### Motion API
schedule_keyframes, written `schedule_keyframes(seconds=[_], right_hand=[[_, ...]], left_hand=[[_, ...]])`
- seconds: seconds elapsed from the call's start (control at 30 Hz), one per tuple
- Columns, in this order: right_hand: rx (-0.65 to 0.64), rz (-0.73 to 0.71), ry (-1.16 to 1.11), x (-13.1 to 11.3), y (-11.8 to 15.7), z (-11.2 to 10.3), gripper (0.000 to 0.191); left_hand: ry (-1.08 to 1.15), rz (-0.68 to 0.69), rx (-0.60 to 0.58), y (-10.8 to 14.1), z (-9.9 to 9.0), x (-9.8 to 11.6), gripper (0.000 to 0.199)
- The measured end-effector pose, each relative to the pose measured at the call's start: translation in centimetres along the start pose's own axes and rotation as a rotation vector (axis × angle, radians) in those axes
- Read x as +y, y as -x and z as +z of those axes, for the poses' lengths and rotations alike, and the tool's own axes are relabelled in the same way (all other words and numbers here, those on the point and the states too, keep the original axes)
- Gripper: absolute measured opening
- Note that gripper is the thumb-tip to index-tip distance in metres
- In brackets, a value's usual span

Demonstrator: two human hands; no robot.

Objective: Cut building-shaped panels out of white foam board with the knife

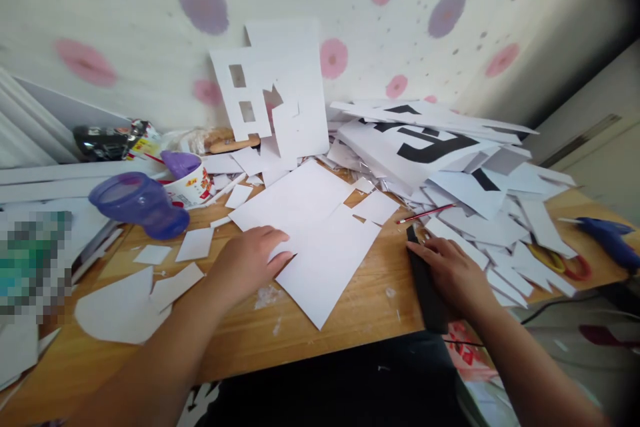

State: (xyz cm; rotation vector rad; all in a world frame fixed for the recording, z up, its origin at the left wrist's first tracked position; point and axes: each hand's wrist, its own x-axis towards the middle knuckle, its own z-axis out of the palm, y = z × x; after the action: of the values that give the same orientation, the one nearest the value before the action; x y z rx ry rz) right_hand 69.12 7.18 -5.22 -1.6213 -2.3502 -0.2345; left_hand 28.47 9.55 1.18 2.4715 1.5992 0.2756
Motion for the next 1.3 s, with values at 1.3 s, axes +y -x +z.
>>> schedule_keyframes(seconds=[1.3], right_hand=[[-0.287, 0.212, -0.746, -11.1, -6.0, -0.7, 0.035]], left_hand=[[1.801, -0.832, 0.476, 8.7, 2.7, 5.3, 0.037]])
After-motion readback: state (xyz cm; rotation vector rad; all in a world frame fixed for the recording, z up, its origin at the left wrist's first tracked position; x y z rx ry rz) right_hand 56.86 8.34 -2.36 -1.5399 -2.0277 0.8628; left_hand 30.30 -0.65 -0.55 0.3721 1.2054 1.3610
